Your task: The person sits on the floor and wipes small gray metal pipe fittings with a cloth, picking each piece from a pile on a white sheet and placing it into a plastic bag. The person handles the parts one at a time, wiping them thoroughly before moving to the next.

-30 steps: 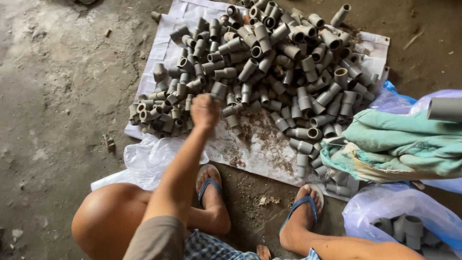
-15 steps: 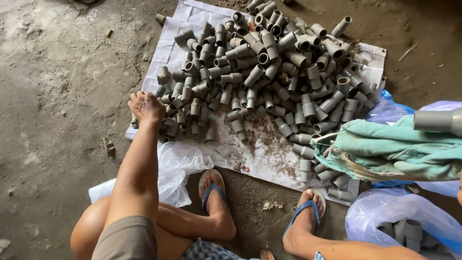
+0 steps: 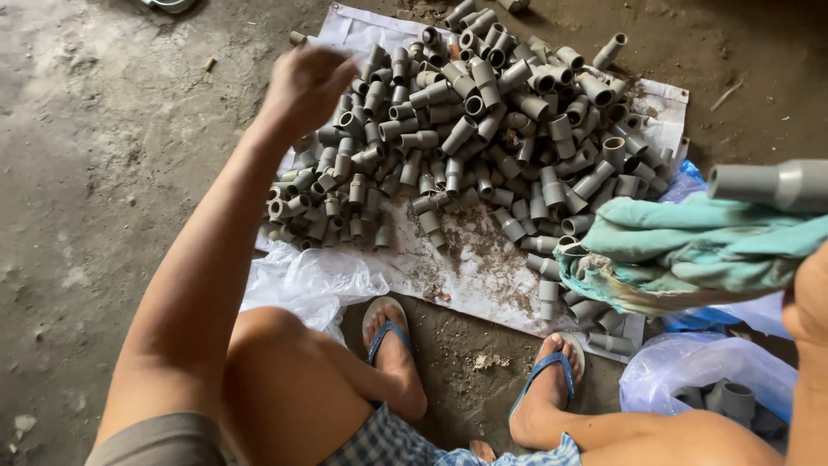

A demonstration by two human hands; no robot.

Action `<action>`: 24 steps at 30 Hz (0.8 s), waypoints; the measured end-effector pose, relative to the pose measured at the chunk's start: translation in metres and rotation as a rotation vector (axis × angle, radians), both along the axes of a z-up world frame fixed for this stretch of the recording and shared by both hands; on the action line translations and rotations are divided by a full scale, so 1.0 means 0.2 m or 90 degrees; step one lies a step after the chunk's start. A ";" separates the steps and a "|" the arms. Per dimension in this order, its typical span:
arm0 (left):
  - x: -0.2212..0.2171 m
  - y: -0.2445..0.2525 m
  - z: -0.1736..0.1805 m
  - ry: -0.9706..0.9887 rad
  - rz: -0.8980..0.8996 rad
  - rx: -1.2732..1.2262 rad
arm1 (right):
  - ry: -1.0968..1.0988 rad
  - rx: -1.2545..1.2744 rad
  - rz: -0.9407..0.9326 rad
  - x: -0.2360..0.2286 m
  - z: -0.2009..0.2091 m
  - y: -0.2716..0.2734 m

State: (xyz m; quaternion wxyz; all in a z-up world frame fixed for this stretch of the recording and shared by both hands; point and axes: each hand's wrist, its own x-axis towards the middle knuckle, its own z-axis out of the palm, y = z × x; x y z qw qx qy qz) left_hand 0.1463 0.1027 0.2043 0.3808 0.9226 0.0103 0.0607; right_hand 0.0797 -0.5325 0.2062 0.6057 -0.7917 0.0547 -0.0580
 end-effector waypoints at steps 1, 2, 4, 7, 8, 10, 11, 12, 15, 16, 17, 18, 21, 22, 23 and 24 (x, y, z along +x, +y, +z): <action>-0.06 -0.28 0.36 -0.038 -0.107 -0.117 | 0.003 0.007 0.011 -0.09 0.16 0.25; -0.12 -0.44 0.47 -0.041 -0.105 -0.116 | 0.000 0.008 0.014 -0.09 0.22 0.33; -0.24 -0.77 0.71 -0.288 -0.352 -0.084 | -0.013 0.179 -0.038 -0.11 0.34 0.48; -0.33 -1.15 0.64 -0.394 -0.399 0.037 | -0.068 0.215 -0.004 -0.22 0.64 0.80; -0.38 -1.25 0.61 -0.400 -0.403 0.032 | -0.073 0.210 -0.008 -0.27 0.64 0.79; -0.48 -1.47 0.53 -0.376 -0.343 -0.181 | 0.003 0.098 0.005 -0.37 0.61 0.75; -0.48 -1.47 0.56 -0.376 -0.349 -0.190 | 0.003 0.092 -0.004 -0.38 0.63 0.73; -0.47 -1.46 0.59 -0.380 -0.323 -0.234 | 0.057 0.028 0.119 -0.39 0.66 0.72; -0.49 -1.48 0.68 -0.364 -0.247 -0.212 | 0.055 -0.044 0.210 -0.41 0.68 0.76; -0.49 -1.50 0.70 -0.343 -0.186 -0.151 | 0.004 -0.058 0.188 -0.41 0.68 0.78; -0.48 -1.50 0.66 -0.350 -0.196 -0.161 | -0.001 -0.067 0.176 -0.39 0.63 0.79; -0.46 -1.49 0.61 -0.173 -0.146 -0.209 | -0.074 -0.107 0.139 -0.36 0.59 0.81; -0.32 -1.51 0.30 0.122 -0.077 -0.352 | -0.177 -0.233 0.068 -0.31 0.51 0.84; -0.26 -1.52 0.16 0.245 -0.045 -0.444 | -0.202 -0.314 0.039 -0.31 0.49 0.86; -0.30 -1.53 0.26 0.244 -0.055 -0.445 | -0.204 -0.319 0.030 -0.30 0.47 0.86; -0.35 -1.53 0.36 0.312 -0.026 -0.495 | -0.312 -0.377 -0.013 -0.29 0.46 0.85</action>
